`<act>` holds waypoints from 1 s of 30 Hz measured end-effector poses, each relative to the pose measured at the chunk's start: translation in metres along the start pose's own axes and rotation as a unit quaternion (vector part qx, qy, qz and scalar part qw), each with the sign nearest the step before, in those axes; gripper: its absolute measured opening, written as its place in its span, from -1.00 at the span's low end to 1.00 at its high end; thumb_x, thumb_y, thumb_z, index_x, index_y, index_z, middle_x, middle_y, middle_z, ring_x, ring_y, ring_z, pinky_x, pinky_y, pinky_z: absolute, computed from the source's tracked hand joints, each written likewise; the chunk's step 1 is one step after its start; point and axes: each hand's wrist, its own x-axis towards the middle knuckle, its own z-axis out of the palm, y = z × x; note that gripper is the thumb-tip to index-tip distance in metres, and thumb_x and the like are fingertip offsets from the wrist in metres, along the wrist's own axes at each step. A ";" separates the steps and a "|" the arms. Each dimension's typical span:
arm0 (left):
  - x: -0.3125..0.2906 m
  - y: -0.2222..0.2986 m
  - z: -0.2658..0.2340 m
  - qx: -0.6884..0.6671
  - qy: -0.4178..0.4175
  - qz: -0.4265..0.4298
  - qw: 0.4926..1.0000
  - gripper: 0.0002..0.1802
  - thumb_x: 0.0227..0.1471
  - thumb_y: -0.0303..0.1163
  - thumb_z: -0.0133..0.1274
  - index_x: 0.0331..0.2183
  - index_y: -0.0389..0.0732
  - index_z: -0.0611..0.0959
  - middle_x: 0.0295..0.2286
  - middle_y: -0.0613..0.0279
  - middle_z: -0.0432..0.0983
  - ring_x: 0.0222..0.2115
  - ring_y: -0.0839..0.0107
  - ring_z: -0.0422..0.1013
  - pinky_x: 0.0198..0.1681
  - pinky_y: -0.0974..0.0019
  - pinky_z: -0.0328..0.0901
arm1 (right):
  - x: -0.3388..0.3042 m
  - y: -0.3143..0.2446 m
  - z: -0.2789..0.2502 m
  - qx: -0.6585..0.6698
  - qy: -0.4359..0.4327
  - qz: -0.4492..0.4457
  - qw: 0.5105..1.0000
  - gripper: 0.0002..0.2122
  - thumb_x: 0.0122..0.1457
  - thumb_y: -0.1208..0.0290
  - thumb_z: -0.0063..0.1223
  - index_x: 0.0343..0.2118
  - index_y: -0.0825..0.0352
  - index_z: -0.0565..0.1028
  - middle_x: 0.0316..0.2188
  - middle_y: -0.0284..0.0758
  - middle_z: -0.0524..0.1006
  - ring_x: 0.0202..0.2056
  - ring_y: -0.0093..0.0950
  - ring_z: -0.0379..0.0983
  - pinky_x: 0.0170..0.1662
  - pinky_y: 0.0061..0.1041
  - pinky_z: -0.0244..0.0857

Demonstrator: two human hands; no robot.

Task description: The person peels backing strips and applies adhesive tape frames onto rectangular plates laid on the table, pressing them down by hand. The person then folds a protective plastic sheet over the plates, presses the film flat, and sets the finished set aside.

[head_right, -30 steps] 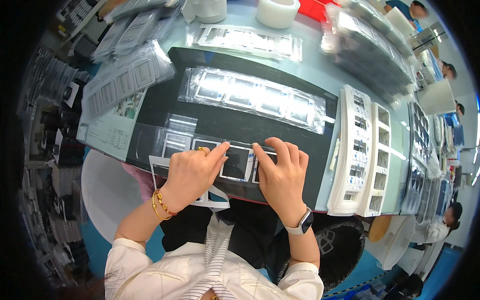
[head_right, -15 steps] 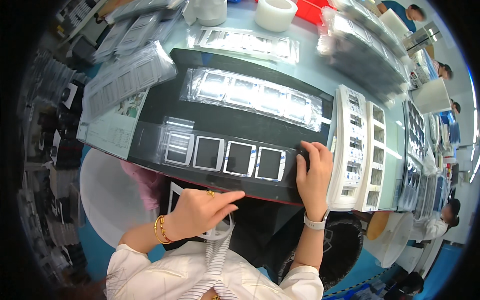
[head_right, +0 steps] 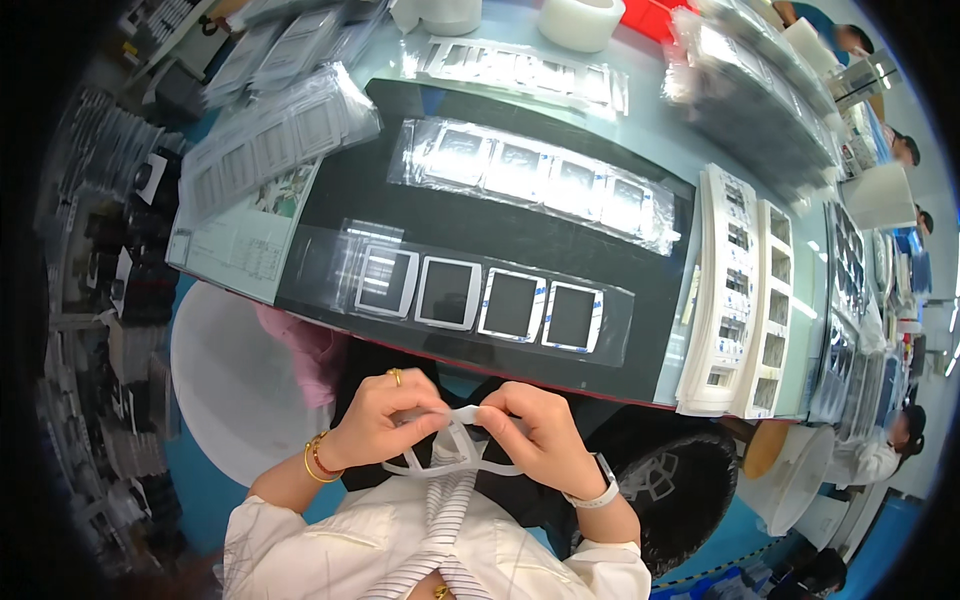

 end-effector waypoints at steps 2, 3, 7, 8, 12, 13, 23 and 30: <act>0.001 0.005 -0.005 0.005 -0.005 0.017 1.000 -0.81 -0.12 -0.46 0.39 -0.37 -0.27 0.77 -0.49 0.24 0.60 -0.60 0.49 0.43 -0.52 0.43 0.29 | 0.004 0.005 0.010 -0.049 -0.010 0.005 0.999 -0.91 0.21 0.49 0.15 -0.36 0.41 0.58 -0.49 -0.26 0.55 -0.49 -0.38 0.46 -0.42 -0.46 0.30; 0.002 0.007 -0.008 0.012 -0.008 0.041 0.999 -0.85 -0.12 -0.48 0.38 -0.40 -0.27 0.77 -0.45 0.23 0.64 -0.59 0.47 0.47 -0.50 0.44 0.32 | 0.007 0.009 0.015 -0.101 -0.018 0.004 0.995 -0.91 0.19 0.49 0.17 -0.36 0.40 0.59 -0.47 -0.25 0.56 -0.47 -0.35 0.48 -0.40 -0.43 0.32; -0.005 -0.002 -0.011 0.040 -0.004 0.059 0.997 -0.88 -0.13 -0.44 0.39 -0.46 -0.24 0.78 -0.36 0.22 0.69 -0.52 0.42 0.57 -0.46 0.46 0.39 | 0.009 0.015 0.031 -0.232 0.052 -0.127 0.963 -0.91 0.09 0.55 0.23 -0.32 0.36 0.60 -0.36 -0.27 0.59 -0.34 -0.30 0.51 -0.32 -0.38 0.40; -0.006 -0.003 -0.013 0.040 -0.002 0.058 0.998 -0.88 -0.13 -0.44 0.39 -0.46 -0.24 0.78 -0.36 0.22 0.69 -0.52 0.42 0.57 -0.46 0.46 0.39 | 0.011 0.012 0.031 -0.233 0.050 -0.127 0.963 -0.91 0.09 0.55 0.23 -0.32 0.36 0.60 -0.36 -0.27 0.59 -0.34 -0.30 0.51 -0.32 -0.38 0.40; -0.009 -0.007 -0.014 0.115 0.025 0.050 0.992 -0.87 -0.12 -0.43 0.39 -0.45 -0.23 0.77 -0.38 0.24 0.68 -0.54 0.41 0.55 -0.50 0.44 0.39 | 0.016 0.005 0.031 -0.217 0.077 -0.195 0.953 -0.82 0.03 0.61 0.24 -0.26 0.36 0.58 -0.23 -0.27 0.56 -0.26 -0.27 0.47 -0.24 -0.37 0.39; -0.009 -0.007 -0.013 0.115 0.029 0.056 0.991 -0.87 -0.13 -0.42 0.40 -0.45 -0.23 0.77 -0.38 0.24 0.68 -0.55 0.41 0.55 -0.51 0.44 0.38 | 0.019 0.004 0.032 -0.194 0.065 -0.197 0.959 -0.81 0.02 0.61 0.25 -0.27 0.36 0.57 -0.25 -0.27 0.55 -0.28 -0.27 0.47 -0.25 -0.37 0.38; -0.012 -0.050 -0.018 0.007 0.024 -0.152 0.988 -0.71 0.23 -0.30 0.04 -0.33 -0.29 0.75 -0.42 0.07 0.67 -0.43 0.18 0.60 -0.30 0.27 0.44 | 0.024 0.000 0.033 -0.195 -0.018 -0.220 0.956 -0.80 -0.03 0.65 0.25 -0.32 0.33 0.51 -0.31 -0.28 0.53 -0.34 -0.28 0.46 -0.27 -0.39 0.36; -0.013 -0.043 -0.024 0.253 0.031 -0.084 0.963 -0.64 0.18 -0.12 0.10 -0.47 -0.19 0.72 -0.55 0.08 0.59 -0.58 0.04 0.51 -0.50 0.10 0.39 | 0.050 -0.028 -0.004 -0.137 0.074 -0.183 0.971 -0.87 0.06 0.74 0.14 -0.35 0.40 0.52 -0.44 -0.27 0.57 -0.43 -0.40 0.50 -0.30 -0.51 0.37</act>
